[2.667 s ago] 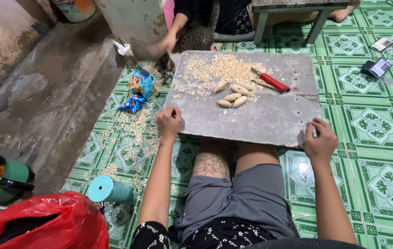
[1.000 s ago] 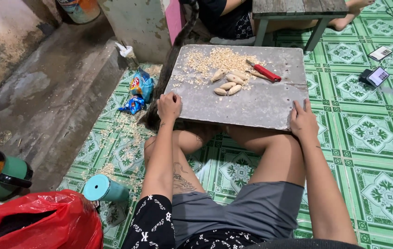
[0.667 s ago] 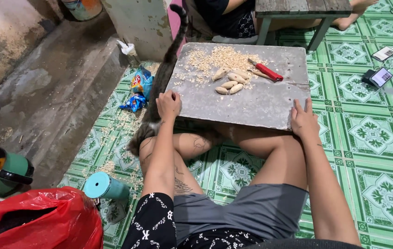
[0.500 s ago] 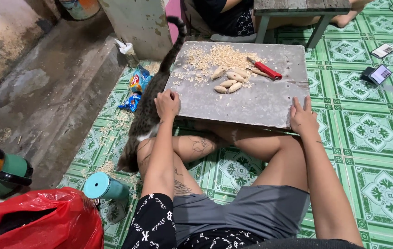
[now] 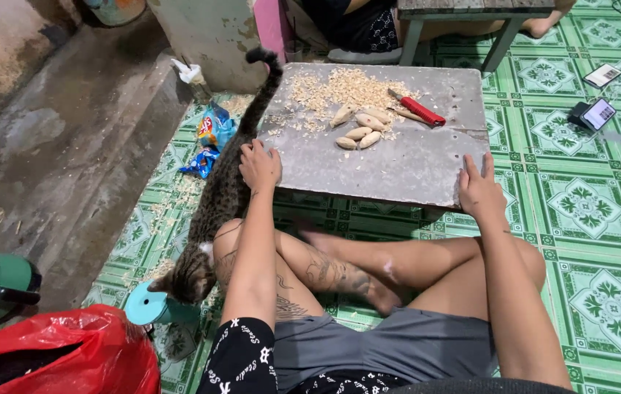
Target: Hand-carving small wooden objects into the shape of peanuts using a utility knife.
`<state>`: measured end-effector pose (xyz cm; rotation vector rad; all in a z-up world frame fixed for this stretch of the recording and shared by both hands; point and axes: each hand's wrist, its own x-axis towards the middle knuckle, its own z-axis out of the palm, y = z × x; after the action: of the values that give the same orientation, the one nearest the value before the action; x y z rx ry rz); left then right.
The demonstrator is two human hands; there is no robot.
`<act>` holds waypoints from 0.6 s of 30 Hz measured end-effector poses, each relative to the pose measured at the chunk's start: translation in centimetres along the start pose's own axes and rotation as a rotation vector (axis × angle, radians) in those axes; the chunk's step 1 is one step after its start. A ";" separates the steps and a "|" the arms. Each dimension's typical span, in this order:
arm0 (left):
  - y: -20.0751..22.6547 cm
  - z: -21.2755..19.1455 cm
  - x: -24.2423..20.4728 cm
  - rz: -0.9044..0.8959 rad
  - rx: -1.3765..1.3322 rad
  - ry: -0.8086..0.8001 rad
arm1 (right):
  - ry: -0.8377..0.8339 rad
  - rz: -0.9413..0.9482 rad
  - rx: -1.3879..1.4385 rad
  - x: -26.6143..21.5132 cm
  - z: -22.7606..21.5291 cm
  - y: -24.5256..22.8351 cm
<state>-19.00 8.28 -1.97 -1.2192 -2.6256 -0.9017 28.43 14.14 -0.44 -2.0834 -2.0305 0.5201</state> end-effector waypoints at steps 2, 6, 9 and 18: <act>0.3 0.0 0.0 -0.035 0.001 -0.073 | 0.007 -0.007 -0.005 0.1 0.0 0.1; 0.5 -0.6 -0.5 -0.018 0.096 -0.134 | 0.004 -0.003 0.025 -1.2 -0.5 0.0; 0.2 -1.8 -1.6 0.012 0.082 -0.119 | 0.006 0.001 0.034 -1.9 -0.8 0.3; -1.1 -4.5 -5.8 0.076 0.083 -0.041 | 0.063 -0.010 0.031 -6.2 0.1 1.5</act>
<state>-16.57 1.32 -0.74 -1.3203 -2.5997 -0.7548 29.77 7.92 -0.32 -2.0440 -1.9845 0.4748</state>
